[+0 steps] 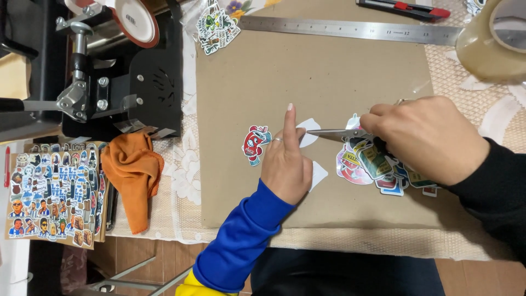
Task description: Peeling individual stickers from a sheet, cutting them with scissors, and organizing them on a workspace.
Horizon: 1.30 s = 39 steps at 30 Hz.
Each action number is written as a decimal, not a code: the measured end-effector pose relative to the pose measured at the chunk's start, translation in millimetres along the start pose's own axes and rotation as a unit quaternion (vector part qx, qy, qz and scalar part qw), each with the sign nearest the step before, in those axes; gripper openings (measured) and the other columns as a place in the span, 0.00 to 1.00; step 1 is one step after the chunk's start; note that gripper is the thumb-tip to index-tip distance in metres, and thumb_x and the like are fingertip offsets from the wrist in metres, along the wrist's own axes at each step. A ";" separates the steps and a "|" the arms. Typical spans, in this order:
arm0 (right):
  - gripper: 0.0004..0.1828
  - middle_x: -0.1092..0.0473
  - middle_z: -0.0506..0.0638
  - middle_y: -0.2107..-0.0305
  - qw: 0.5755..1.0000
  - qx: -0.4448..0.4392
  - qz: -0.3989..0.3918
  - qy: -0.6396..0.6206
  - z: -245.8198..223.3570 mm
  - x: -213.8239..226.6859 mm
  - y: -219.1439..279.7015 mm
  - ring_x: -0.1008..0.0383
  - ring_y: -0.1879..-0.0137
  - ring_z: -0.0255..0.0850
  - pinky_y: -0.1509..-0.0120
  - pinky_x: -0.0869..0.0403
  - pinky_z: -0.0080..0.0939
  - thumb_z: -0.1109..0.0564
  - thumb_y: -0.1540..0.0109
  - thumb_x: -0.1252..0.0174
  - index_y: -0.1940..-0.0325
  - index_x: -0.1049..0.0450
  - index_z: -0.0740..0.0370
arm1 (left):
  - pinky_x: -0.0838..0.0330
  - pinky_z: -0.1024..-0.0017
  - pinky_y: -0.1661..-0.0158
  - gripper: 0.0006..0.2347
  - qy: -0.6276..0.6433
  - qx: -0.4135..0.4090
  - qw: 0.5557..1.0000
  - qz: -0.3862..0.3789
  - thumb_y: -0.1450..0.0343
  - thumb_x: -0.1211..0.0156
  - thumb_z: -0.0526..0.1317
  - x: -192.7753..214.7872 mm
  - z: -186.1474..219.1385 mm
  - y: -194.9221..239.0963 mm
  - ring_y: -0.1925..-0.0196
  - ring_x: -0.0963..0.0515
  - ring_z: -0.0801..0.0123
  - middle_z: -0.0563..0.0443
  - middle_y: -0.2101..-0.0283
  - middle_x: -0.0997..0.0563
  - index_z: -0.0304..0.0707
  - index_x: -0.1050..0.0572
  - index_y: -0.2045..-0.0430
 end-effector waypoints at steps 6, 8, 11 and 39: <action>0.08 0.32 0.37 0.74 1.000 0.009 0.005 -0.016 -2.7 -2.1 -0.8 0.23 0.70 0.45 0.73 0.31 0.49 0.59 0.40 0.48 0.65 0.33 0.43 | 0.29 0.57 0.51 0.39 0.022 0.027 0.999 0.018 0.38 0.55 0.27 -0.9 -5.9 2.7 0.53 0.21 0.43 0.37 0.47 0.19 0.29 0.63 0.30; 0.10 0.32 0.38 0.75 1.000 0.010 -0.002 -0.028 -1.9 -4.4 -1.6 0.25 0.72 0.46 0.74 0.32 0.48 0.64 0.43 0.48 0.67 0.33 0.46 | 0.29 0.59 0.53 0.40 0.032 0.023 0.998 0.041 0.38 0.55 0.25 -0.3 -8.8 4.7 0.54 0.20 0.44 0.33 0.43 0.23 0.29 0.65 0.29; 0.09 0.29 0.33 0.68 0.999 -0.017 -0.019 -0.029 8.9 -3.0 -1.2 0.21 0.66 0.46 0.73 0.30 0.50 0.55 0.45 0.44 0.65 0.33 0.40 | 0.28 0.59 0.47 0.42 0.036 0.023 0.999 0.021 0.41 0.55 0.23 -1.7 -11.1 3.2 0.46 0.21 0.43 0.34 0.46 0.26 0.29 0.67 0.29; 0.34 0.29 0.59 0.45 0.960 0.047 0.016 -0.274 -140.7 67.0 -102.0 0.27 0.44 0.66 0.43 0.26 0.63 0.44 0.44 0.34 0.37 0.30 0.57 | 0.28 0.58 0.42 0.35 0.115 0.052 0.978 0.163 0.30 0.43 0.33 85.0 -108.8 107.4 0.45 0.21 0.50 0.38 0.48 0.21 0.21 0.59 0.31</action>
Point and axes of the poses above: each hand's wrist, its own y-axis away from the middle knuckle, its own x-axis out of the back of the hand, z = x × y, the point moved 6 cm from there along -y, towards the middle knuckle
